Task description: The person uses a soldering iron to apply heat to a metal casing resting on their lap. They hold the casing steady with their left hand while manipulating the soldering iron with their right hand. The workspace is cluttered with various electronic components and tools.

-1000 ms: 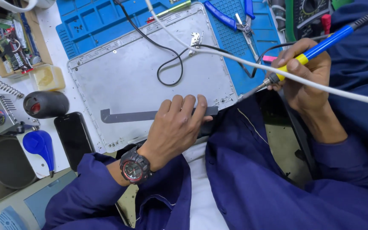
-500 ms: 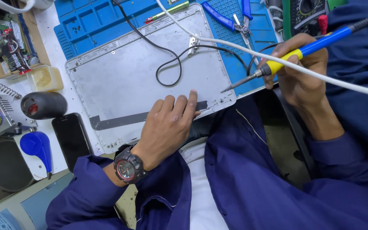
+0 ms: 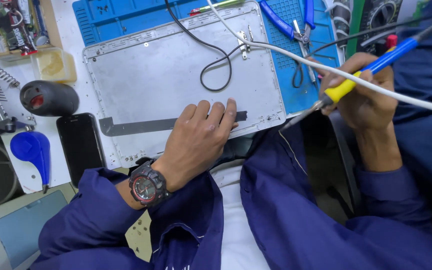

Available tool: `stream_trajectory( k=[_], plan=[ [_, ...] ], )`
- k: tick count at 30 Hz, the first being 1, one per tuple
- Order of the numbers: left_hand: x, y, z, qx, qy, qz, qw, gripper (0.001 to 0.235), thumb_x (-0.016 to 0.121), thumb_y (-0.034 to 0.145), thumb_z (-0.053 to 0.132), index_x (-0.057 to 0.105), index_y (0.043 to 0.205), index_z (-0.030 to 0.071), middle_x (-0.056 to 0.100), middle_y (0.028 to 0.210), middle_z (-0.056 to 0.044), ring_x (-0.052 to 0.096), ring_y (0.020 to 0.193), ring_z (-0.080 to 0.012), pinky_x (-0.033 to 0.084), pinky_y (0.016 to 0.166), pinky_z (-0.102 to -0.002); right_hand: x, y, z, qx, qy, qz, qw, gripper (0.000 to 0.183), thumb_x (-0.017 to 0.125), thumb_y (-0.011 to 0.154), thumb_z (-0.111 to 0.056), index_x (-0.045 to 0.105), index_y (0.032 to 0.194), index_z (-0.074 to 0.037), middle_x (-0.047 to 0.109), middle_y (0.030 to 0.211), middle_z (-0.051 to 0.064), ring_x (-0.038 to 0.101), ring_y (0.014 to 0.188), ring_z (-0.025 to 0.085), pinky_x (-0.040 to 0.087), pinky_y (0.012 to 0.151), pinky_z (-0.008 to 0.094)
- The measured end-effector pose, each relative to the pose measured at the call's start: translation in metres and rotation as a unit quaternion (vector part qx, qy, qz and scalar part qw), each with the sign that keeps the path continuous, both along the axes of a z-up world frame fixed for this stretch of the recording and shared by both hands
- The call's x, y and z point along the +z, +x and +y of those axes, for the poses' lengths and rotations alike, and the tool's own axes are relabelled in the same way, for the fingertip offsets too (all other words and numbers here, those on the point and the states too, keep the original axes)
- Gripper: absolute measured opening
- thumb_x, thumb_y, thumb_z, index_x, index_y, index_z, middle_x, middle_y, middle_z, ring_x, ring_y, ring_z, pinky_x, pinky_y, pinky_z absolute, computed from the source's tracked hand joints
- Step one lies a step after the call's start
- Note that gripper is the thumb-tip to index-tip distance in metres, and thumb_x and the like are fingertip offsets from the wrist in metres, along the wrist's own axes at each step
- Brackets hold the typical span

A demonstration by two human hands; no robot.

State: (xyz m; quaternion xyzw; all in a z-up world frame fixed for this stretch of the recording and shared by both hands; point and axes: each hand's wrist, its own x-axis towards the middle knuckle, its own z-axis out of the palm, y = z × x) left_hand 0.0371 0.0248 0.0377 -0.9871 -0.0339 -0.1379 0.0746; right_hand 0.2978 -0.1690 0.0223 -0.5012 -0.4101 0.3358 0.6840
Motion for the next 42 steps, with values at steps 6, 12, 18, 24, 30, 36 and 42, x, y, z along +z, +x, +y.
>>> stream_trajectory(
  k=[6,12,18,24,30,36,42],
  plan=[
    [-0.001,-0.002,-0.001,-0.006,0.012,-0.006,1.0,0.034,0.051,0.108,0.032,0.064,0.129,0.009,0.058,0.088,0.0,0.053,0.074,-0.0192,0.04,0.062,-0.033,-0.009,0.005,0.005,-0.094,0.001,0.054,0.994,0.041,0.07,0.103,-0.049,0.055,0.104,-0.011,0.058,0.078,0.008,0.062,0.066,0.019,0.056,0.057,0.027],
    [-0.004,0.001,-0.007,-0.031,0.012,-0.044,0.999,0.03,0.053,0.099,0.011,0.067,0.125,0.01,0.056,0.084,0.002,0.051,0.072,-0.0165,0.039,0.062,-0.031,-0.01,0.001,0.007,-0.08,-0.022,0.02,0.996,0.028,0.071,0.1,-0.028,0.05,0.102,-0.011,0.05,0.068,0.007,0.049,0.051,0.015,0.053,0.051,0.025],
    [-0.01,0.021,-0.018,-0.052,0.022,-0.072,0.996,0.026,0.055,0.101,0.012,0.068,0.122,0.009,0.055,0.082,0.003,0.051,0.071,-0.0153,0.038,0.06,-0.03,-0.027,0.005,0.005,-0.098,-0.016,0.005,0.995,0.026,0.071,0.097,-0.025,0.05,0.098,-0.009,0.049,0.064,0.011,0.043,0.043,0.014,0.042,0.044,0.026],
    [-0.023,0.038,-0.021,-0.064,-0.005,-0.077,0.995,0.036,0.051,0.094,0.01,0.066,0.127,0.007,0.054,0.078,0.001,0.051,0.07,-0.0173,0.039,0.06,-0.031,-0.025,0.0,0.004,-0.13,-0.055,-0.022,0.99,0.027,0.064,0.104,-0.028,0.049,0.096,-0.007,0.048,0.061,0.014,0.044,0.042,0.019,0.04,0.042,0.028],
    [-0.024,0.031,-0.015,-0.058,-0.044,-0.133,0.988,0.007,0.055,0.097,0.01,0.058,0.094,0.015,0.069,0.093,-0.009,0.058,0.071,-0.0175,0.043,0.062,-0.03,-0.025,-0.002,0.008,-0.103,-0.032,-0.017,0.994,0.02,0.064,0.097,-0.019,0.049,0.095,-0.006,0.048,0.063,0.013,0.046,0.047,0.019,0.042,0.048,0.03],
    [-0.033,0.031,-0.013,-0.071,-0.035,-0.147,0.986,0.008,0.055,0.098,0.01,0.062,0.096,0.014,0.073,0.098,-0.012,0.063,0.074,-0.0171,0.044,0.065,-0.028,-0.029,0.003,0.007,-0.072,-0.023,0.016,0.997,0.013,0.062,0.09,-0.014,0.051,0.094,-0.007,0.05,0.065,0.012,0.046,0.049,0.019,0.041,0.05,0.032],
    [-0.034,0.035,-0.015,-0.051,-0.013,-0.193,0.98,0.017,0.067,0.097,-0.001,0.061,0.089,0.014,0.066,0.08,-0.003,0.057,0.07,-0.0134,0.039,0.059,-0.027,-0.03,0.0,-0.005,-0.085,-0.026,0.006,0.996,0.014,0.063,0.091,-0.013,0.056,0.097,-0.003,0.049,0.072,0.01,0.051,0.055,0.021,0.049,0.054,0.033]
  ],
)
